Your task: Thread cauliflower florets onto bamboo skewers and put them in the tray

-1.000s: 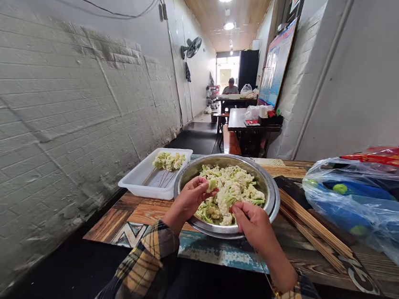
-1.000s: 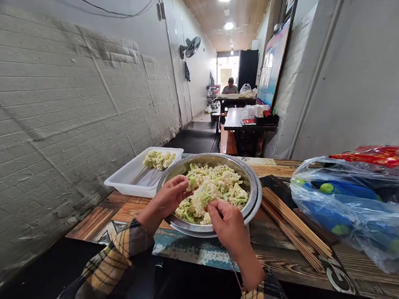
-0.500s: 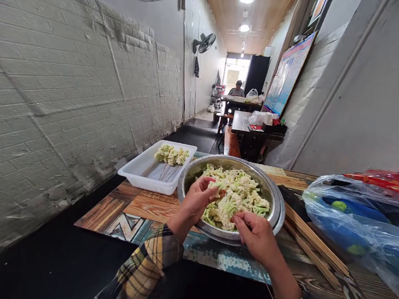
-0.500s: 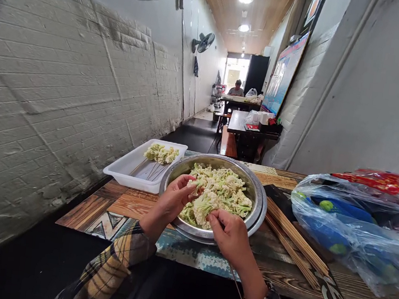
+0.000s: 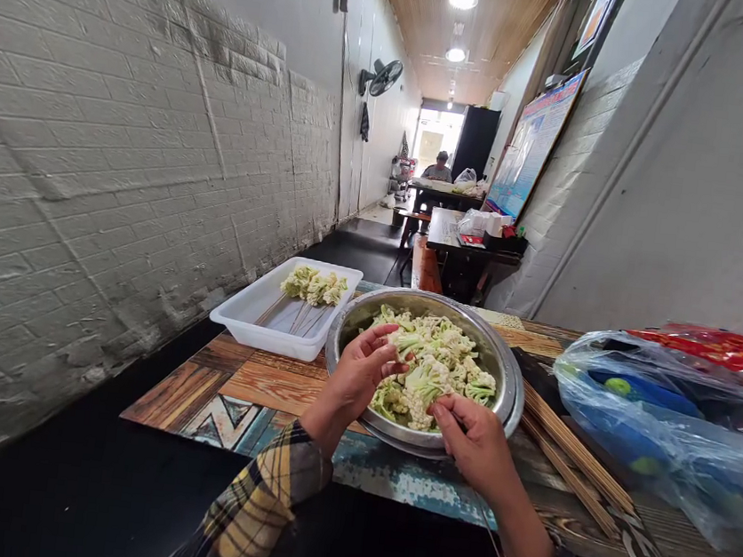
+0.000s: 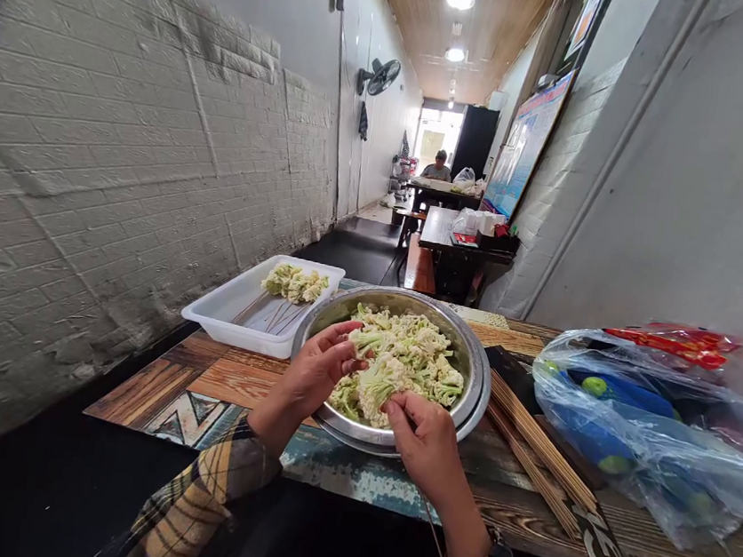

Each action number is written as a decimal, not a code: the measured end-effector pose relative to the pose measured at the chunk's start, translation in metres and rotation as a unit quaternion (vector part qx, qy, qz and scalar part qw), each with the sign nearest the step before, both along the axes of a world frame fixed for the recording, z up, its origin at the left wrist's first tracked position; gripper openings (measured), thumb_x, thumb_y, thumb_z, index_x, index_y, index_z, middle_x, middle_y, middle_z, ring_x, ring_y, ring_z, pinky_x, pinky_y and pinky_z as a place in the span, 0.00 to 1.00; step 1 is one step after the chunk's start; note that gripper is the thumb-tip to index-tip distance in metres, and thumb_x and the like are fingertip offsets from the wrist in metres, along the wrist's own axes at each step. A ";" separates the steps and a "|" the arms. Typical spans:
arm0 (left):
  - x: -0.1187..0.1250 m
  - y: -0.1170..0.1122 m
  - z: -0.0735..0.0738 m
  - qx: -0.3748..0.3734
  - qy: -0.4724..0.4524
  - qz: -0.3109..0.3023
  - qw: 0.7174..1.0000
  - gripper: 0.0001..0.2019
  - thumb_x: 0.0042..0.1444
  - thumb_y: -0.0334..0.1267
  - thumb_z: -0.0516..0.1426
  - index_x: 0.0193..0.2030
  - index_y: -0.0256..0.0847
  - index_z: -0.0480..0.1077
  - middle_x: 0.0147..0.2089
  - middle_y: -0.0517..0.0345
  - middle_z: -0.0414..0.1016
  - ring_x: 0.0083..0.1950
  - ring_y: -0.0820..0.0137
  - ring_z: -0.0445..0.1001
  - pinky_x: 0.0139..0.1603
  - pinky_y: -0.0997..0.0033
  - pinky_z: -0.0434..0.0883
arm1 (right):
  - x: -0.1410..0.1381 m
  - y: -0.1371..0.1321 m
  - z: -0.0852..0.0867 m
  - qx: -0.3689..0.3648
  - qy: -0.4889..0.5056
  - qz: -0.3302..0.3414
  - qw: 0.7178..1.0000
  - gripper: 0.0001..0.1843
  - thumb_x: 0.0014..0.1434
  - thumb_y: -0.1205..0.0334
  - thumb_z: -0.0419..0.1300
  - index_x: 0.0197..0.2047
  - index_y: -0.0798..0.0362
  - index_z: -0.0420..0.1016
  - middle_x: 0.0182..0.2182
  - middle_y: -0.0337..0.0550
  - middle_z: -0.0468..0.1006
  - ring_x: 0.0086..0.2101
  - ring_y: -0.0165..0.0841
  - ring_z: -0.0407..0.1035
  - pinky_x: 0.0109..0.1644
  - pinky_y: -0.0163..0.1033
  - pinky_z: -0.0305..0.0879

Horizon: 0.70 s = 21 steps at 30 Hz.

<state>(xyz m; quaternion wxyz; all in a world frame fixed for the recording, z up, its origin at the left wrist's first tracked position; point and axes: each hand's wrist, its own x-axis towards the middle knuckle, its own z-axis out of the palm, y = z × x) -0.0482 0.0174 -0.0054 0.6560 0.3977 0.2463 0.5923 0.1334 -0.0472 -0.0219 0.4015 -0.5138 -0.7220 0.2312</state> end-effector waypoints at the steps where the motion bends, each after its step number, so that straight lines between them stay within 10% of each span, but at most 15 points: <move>1: 0.000 0.000 0.000 0.001 -0.002 0.003 1.000 0.19 0.46 0.36 0.66 0.47 0.39 0.72 0.35 0.59 0.72 0.35 0.72 0.75 0.38 0.69 0.73 | 0.000 0.000 0.000 0.003 -0.001 0.002 1.000 0.17 0.64 0.55 0.50 0.29 0.53 0.72 0.15 0.34 0.66 0.20 0.29 0.63 0.28 0.33 0.59; 21: -0.001 0.001 -0.003 0.013 -0.005 0.022 1.000 0.19 0.49 0.37 0.64 0.48 0.39 0.72 0.43 0.54 0.74 0.38 0.71 0.75 0.39 0.70 0.72 | 0.002 0.003 -0.005 0.050 -0.033 0.000 0.998 0.16 0.64 0.56 0.50 0.28 0.52 0.72 0.24 0.38 0.74 0.27 0.31 0.69 0.32 0.33 0.60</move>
